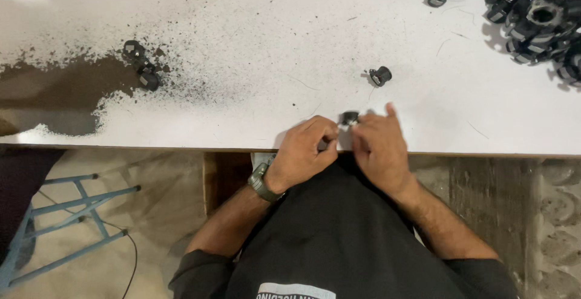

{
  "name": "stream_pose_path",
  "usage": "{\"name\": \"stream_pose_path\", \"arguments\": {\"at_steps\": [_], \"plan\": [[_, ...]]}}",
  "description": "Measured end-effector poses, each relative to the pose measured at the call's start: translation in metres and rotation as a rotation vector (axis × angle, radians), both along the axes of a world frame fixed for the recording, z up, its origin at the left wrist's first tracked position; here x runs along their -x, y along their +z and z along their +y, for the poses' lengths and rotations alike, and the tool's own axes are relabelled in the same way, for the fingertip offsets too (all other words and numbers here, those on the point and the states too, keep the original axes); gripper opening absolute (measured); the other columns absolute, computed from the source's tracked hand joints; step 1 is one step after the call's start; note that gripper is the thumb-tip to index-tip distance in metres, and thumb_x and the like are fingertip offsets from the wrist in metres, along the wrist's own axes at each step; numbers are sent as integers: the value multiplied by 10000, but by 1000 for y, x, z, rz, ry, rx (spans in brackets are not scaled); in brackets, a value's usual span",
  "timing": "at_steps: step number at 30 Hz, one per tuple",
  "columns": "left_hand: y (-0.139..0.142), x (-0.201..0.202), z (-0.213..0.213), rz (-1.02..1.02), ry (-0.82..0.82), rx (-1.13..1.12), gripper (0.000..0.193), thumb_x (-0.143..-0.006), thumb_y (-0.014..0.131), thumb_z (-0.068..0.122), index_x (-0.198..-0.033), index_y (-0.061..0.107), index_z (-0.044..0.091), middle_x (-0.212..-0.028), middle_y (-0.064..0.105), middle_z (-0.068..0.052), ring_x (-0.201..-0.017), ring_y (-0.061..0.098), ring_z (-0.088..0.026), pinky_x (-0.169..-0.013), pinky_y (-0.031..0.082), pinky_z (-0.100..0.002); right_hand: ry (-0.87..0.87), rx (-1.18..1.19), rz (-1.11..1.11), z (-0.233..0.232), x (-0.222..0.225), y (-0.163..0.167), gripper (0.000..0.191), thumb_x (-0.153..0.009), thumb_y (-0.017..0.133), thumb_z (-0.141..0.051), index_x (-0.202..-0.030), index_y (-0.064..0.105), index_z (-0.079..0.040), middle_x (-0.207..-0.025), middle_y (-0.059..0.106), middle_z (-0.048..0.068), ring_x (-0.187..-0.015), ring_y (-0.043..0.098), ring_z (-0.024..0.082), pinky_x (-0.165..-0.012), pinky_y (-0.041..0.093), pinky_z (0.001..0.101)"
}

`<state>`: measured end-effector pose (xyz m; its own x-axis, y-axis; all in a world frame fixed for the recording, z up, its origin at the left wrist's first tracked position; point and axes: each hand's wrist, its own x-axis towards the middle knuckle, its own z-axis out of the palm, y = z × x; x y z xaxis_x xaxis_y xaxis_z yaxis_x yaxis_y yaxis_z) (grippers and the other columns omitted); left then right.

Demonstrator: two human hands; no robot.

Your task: The person sits at a workbench assembling omni wheels, pressing black roller components into the hubs of wheel bodies by hand, one wheel at a time, and setting each finished wheel aside as more parts are worked on.

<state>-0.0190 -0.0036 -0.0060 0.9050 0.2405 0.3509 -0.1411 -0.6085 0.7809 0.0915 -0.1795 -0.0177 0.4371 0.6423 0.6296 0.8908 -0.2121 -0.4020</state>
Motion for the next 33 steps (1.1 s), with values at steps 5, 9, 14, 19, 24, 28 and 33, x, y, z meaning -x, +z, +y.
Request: {"name": "stream_pose_path", "arguments": {"at_steps": [5, 9, 14, 19, 24, 28, 33], "plan": [[7, 30, 87, -211, 388, -520, 163, -956, 751, 123, -1085, 673, 61, -1225, 697, -133, -1137, 678, -255, -976, 564, -387, -271, -193, 39, -31, -68, 29, 162, -1101, 688, 12, -1227, 594, -26, -1151, 645, 113, -1076, 670, 228, -1300, 354, 583], [36, 73, 192, -168, 766, -685, 482, -1101, 721, 454, -1276, 658, 10, -1461, 565, -176, -1398, 527, -359, -1170, 474, -527, -186, -238, 248, -46, -50, 23, 218, -1104, 670, -64, -1286, 558, -19, -1138, 644, 128, -1059, 658, 227, -1292, 389, 548], [59, 55, 238, 205, 645, -545, 726, -1031, 655, 539, -1414, 583, -73, -1552, 350, -382, -1436, 310, -533, -1122, 270, -655, -101, -164, 391, -18, -26, 12, 240, -1055, 689, -94, -1253, 589, -2, -1100, 689, 129, -1020, 688, 239, -1292, 421, 529], [42, 8, 182, 375, 350, -628, 576, -1025, 639, 472, -1336, 642, -12, -1614, 376, -291, -1507, 335, -452, -1232, 252, -593, -90, -112, 401, -7, -15, 10, 211, -1012, 709, -103, -1190, 636, -13, -1121, 702, 144, -1041, 706, 260, -1232, 460, 494], [30, -27, 92, 434, 28, -706, 700, -966, 637, 516, -1401, 522, -21, -1599, 315, -235, -1483, 291, -401, -1206, 215, -564, -83, -116, 455, -14, -17, 7, 208, -1018, 696, -104, -1194, 634, -11, -1097, 708, 127, -1029, 692, 237, -1225, 453, 479], [29, -40, 60, 261, -86, -665, 649, -950, 658, 470, -1422, 529, 44, -1590, 334, -211, -1479, 296, -371, -1194, 214, -552, -125, -137, 515, -19, -18, 3, 219, -1025, 690, -106, -1208, 621, -8, -1085, 689, 122, -1061, 664, 215, -1224, 455, 459], [37, -9, 86, 21, 230, -360, 365, -1091, 591, 234, -1441, 601, 133, -1485, 618, -100, -1386, 603, -234, -1172, 531, -392, -123, -251, 591, -26, -17, -6, 220, -1045, 666, -84, -1237, 594, -5, -1147, 658, 110, -1153, 636, 208, -1186, 463, 438]]}}
